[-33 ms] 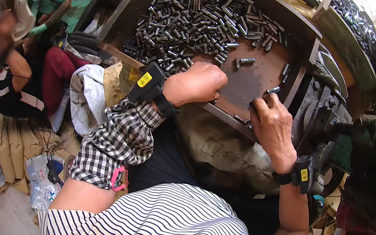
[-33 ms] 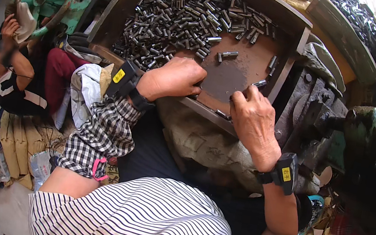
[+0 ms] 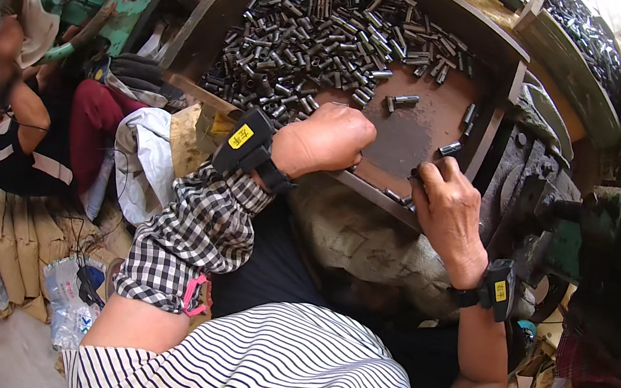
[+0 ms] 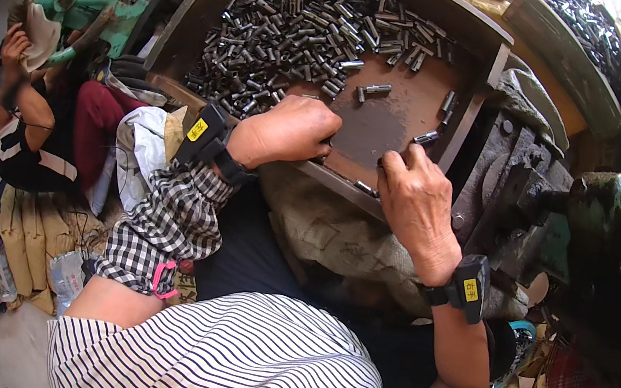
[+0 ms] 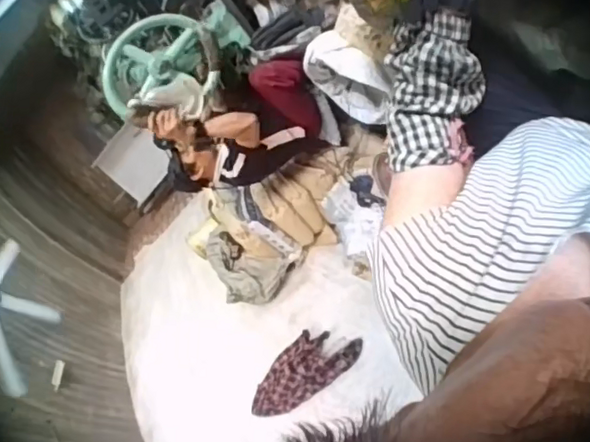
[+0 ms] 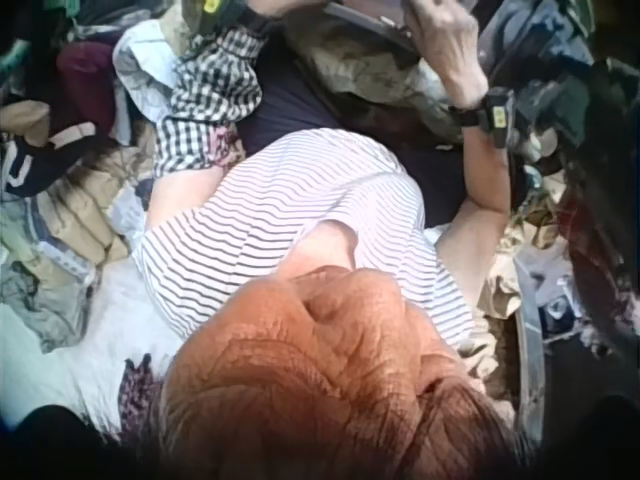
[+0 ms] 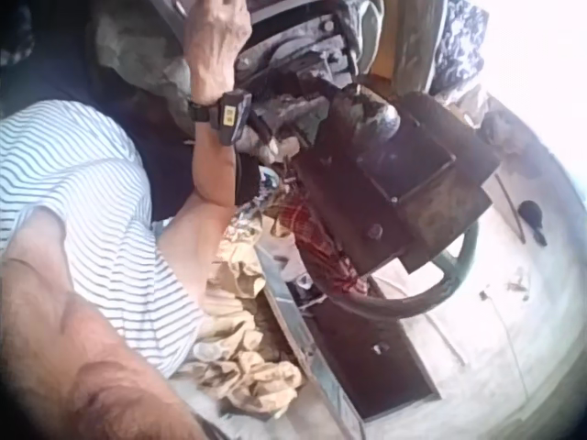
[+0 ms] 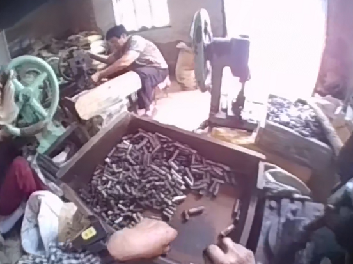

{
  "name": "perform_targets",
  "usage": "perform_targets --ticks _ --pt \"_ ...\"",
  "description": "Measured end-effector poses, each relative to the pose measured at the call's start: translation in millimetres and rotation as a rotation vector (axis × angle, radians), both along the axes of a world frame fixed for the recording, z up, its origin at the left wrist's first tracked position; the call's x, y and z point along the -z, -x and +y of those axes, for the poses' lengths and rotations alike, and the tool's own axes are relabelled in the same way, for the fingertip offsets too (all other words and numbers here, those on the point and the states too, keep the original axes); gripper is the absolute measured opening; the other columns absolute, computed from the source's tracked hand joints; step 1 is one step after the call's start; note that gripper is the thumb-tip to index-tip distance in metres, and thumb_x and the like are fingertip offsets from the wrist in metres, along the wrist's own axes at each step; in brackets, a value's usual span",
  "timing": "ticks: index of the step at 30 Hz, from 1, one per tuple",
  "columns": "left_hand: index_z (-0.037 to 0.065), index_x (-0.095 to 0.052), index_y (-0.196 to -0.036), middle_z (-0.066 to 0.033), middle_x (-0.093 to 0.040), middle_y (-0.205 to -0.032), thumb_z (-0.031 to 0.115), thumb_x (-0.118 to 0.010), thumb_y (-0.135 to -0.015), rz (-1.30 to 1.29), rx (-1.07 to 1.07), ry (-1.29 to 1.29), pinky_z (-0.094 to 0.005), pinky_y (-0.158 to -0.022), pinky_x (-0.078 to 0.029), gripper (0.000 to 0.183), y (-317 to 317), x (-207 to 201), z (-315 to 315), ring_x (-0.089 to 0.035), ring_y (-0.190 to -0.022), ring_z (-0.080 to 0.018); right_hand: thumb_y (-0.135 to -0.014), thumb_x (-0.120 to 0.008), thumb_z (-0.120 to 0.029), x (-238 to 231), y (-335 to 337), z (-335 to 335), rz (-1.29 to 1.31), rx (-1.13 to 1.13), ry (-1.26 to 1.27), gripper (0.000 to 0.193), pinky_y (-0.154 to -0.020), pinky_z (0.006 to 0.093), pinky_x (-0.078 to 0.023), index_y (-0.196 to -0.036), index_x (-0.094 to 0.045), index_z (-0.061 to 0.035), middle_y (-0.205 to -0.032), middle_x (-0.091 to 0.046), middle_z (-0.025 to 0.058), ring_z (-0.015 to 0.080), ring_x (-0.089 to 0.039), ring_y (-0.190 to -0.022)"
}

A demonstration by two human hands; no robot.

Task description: Using a manual press machine to assemble small metal cylindrical components.

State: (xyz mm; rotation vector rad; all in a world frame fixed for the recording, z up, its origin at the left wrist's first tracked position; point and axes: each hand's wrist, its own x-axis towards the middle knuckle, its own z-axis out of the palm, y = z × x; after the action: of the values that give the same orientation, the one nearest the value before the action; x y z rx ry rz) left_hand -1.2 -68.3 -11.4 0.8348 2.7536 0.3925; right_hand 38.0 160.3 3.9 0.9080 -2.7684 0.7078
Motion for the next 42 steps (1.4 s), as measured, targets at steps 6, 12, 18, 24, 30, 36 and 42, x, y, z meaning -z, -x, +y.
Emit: perform_targets --ticks 6,12,18,24,30,36,42 --pt "-0.002 -0.058 -0.077 -0.0156 -0.061 -0.069 0.013 -0.065 -0.071 0.051 -0.042 -0.153 -0.0405 -0.063 -0.05 0.018 0 -10 12 -0.064 -0.071 -0.0312 -0.08 -0.065 -0.004 -1 -23 1 -0.218 0.239 0.485 0.015 -0.053 0.0302 -0.047 -0.093 -0.058 -0.0011 -0.077 -0.059 0.0095 0.0185 -0.063 -0.063" --pt "0.002 -0.057 -0.091 -0.0033 -0.06 -0.069 0.006 -0.052 -0.083 -0.885 -0.384 -1.053 -0.0155 -0.042 -0.041 0.011 -27 -32 20 -0.055 -0.049 -0.0052 -0.09 -0.057 -0.007 -15 -41 -6 -0.861 0.341 1.239 0.015 -0.05 0.0171 -0.047 -0.102 -0.057 0.001 -0.079 -0.062 0.0039 0.0092 -0.064 -0.063" --pt "0.0 -0.059 -0.099 -0.0057 -0.062 -0.074 0.006 -0.052 -0.088 -1.07 -0.489 -1.368 -0.0168 -0.045 -0.047 0.014 -45 -30 22 -0.057 -0.051 -0.008 -0.09 -0.059 -0.01 -19 -50 -20 -0.779 0.37 1.337 0.013 -0.049 0.0196 -0.049 -0.095 -0.055 0.0017 -0.082 -0.064 0.0087 0.012 -0.065 -0.064" --pt "0.0 -0.059 -0.101 -0.0051 -0.062 -0.074 0.012 -0.055 -0.091 -1.072 -0.483 -1.449 -0.0159 -0.046 -0.048 0.016 -55 -24 27 -0.059 -0.053 -0.0074 -0.09 -0.059 -0.012 -13 -55 -20 -0.838 0.406 1.438 0.016 -0.049 0.0201 -0.05 -0.096 -0.052 0.0011 -0.083 -0.066 0.0111 0.0141 -0.066 -0.064" --pt "0.002 -0.057 -0.1 -0.0036 -0.062 -0.074 0.015 -0.055 -0.093 -1.014 -0.494 -1.45 -0.0155 -0.044 -0.046 0.015 -61 -19 38 -0.058 -0.052 -0.0067 -0.09 -0.059 -0.012 -8 -58 -18 -0.848 0.429 1.488 0.016 -0.05 0.0199 -0.051 -0.097 -0.051 0.0007 -0.082 -0.066 0.0127 0.0144 -0.067 -0.065" --pt "0.001 -0.056 -0.102 -0.0038 -0.062 -0.075 0.015 -0.055 -0.093 -0.932 -0.475 -1.446 -0.0159 -0.045 -0.045 0.017 -65 -15 47 -0.058 -0.053 -0.0061 -0.09 -0.059 -0.011 -3 -60 -15 -0.857 0.458 1.506 0.015 -0.046 0.0192 -0.048 -0.097 -0.052 -0.0001 -0.082 -0.066 0.0137 0.0129 -0.065 -0.061" --pt "-0.002 -0.055 -0.104 -0.0049 -0.063 -0.079 0.014 -0.055 -0.093 -0.865 -0.466 -1.459 -0.0162 -0.048 -0.046 0.02 -66 -13 54 -0.059 -0.056 -0.006 -0.09 -0.059 -0.012 1 -58 -10 -0.911 0.466 1.601 0.014 -0.044 0.018 -0.044 -0.095 -0.052 -0.0015 -0.08 -0.066 0.0129 0.0093 -0.06 -0.054"
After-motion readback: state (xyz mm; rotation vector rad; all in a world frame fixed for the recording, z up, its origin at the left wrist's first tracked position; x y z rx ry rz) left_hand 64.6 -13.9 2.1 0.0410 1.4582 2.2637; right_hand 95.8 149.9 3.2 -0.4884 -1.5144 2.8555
